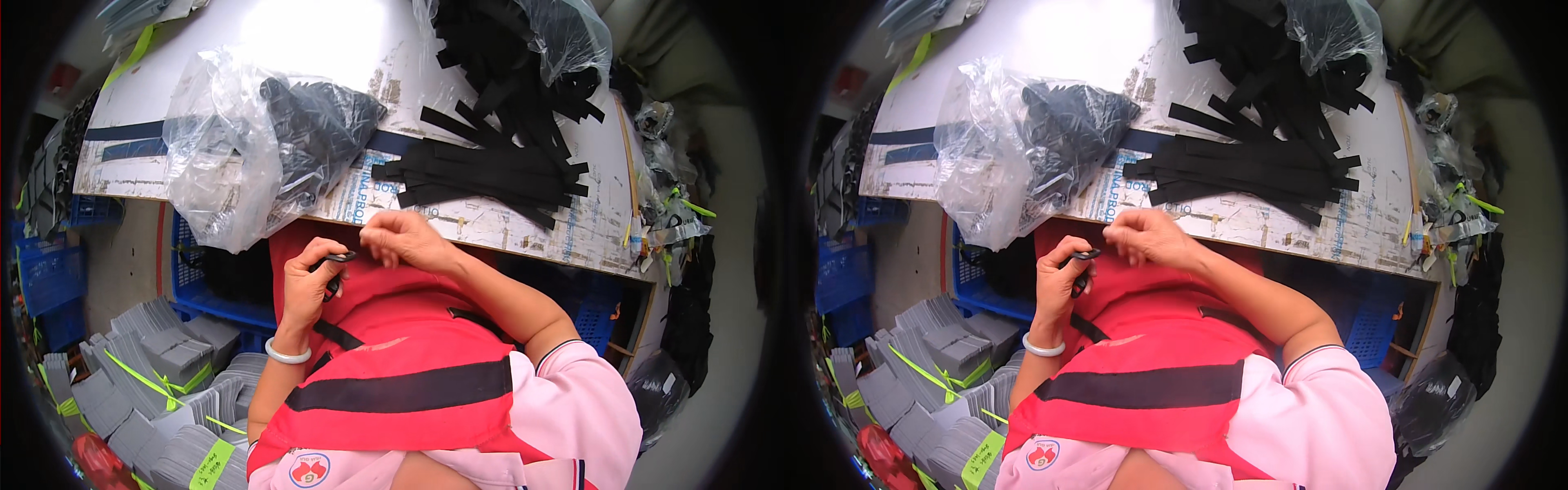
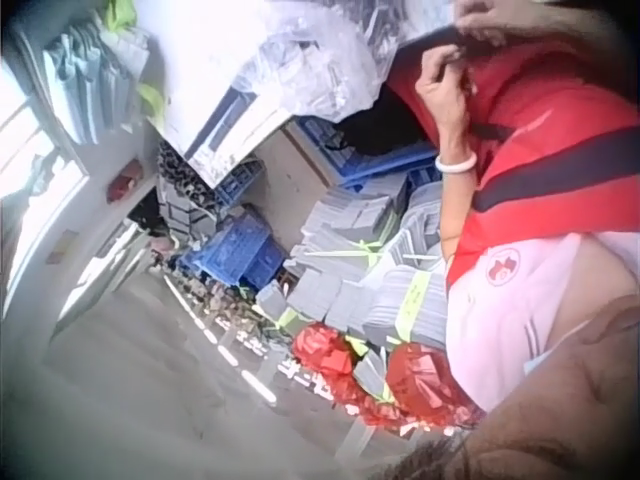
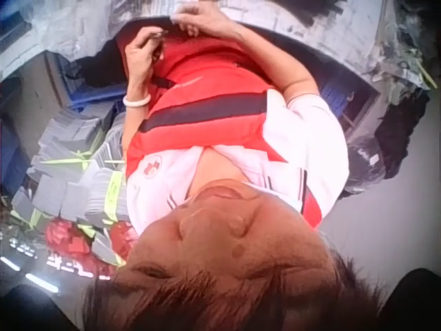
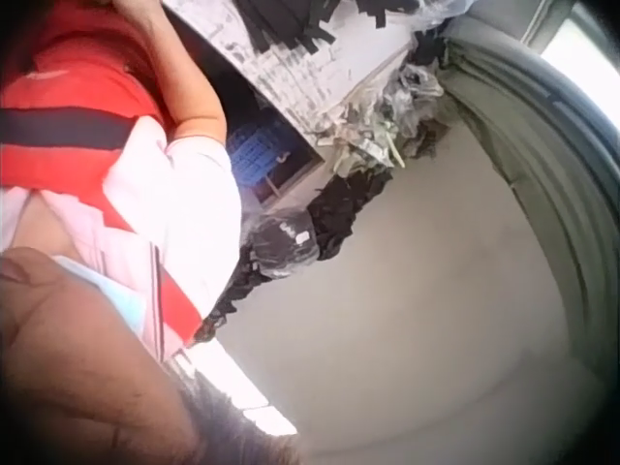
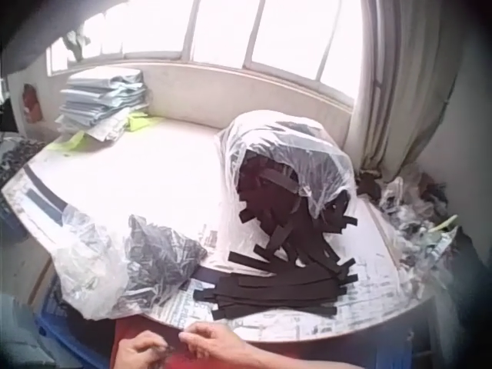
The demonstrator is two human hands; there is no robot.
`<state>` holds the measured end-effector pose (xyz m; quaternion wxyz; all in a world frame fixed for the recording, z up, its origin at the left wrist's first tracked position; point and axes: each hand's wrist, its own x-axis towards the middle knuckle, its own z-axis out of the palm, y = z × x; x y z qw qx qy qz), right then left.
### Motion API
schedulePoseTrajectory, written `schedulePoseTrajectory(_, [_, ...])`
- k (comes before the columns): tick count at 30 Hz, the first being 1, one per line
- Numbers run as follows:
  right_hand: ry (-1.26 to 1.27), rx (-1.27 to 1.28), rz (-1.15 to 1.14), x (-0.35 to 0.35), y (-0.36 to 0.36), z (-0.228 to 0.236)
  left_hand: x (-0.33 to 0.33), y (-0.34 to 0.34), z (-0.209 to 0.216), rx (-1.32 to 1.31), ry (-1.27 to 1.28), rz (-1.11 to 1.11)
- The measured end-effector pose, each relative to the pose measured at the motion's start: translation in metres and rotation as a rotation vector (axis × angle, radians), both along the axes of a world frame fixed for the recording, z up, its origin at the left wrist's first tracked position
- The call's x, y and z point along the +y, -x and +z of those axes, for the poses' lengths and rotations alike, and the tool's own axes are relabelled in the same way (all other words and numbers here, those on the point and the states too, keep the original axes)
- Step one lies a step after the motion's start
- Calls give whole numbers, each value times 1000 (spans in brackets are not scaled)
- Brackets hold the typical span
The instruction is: Thread black straps through plastic buckles at a manufacturing workstation.
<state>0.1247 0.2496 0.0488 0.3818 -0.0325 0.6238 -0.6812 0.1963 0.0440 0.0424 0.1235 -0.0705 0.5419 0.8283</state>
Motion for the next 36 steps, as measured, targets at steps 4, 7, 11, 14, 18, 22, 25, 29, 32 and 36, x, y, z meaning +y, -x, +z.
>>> schedulePoseTrajectory(4, [-733, 1200, -378, 31, 57, 27, -5, -2, -1, -230, 0, 5])
schedulePoseTrajectory(7, [-1093, 1353, -413, 58, 92, 23, 8, 1, -13, -270, -66, -46])
schedulePoseTrajectory(11, [-973, 1355, -362, 85, 112, -5, 12, 1, -9, -233, -107, -58])
schedulePoseTrajectory(14, [-791, 1397, -456, 77, 111, 26, 5, 4, 0, -220, -96, -32])
schedulePoseTrajectory(18, [-503, 1487, -452, 58, 70, 121, -5, 9, 2, -204, -251, -4])
schedulePoseTrajectory(22, [-282, 943, -253, 26, 13, 170, -3, 20, 15, -209, -249, -10])
schedulePoseTrajectory(25, [-223, 628, 67, 8, 6, 150, 6, 25, 26, -97, -90, -4])
schedulePoseTrajectory(29, [-123, 318, 62, -4, 1, 82, 5, 23, 40, 27, 107, 29])
schedulePoseTrajectory(32, [-28, 145, 9, -8, -3, 59, 6, 18, 39, 69, 168, 55])
schedulePoseTrajectory(36, [-12, 52, -23, -14, -5, 56, 6, 12, 31, 135, 278, 83])
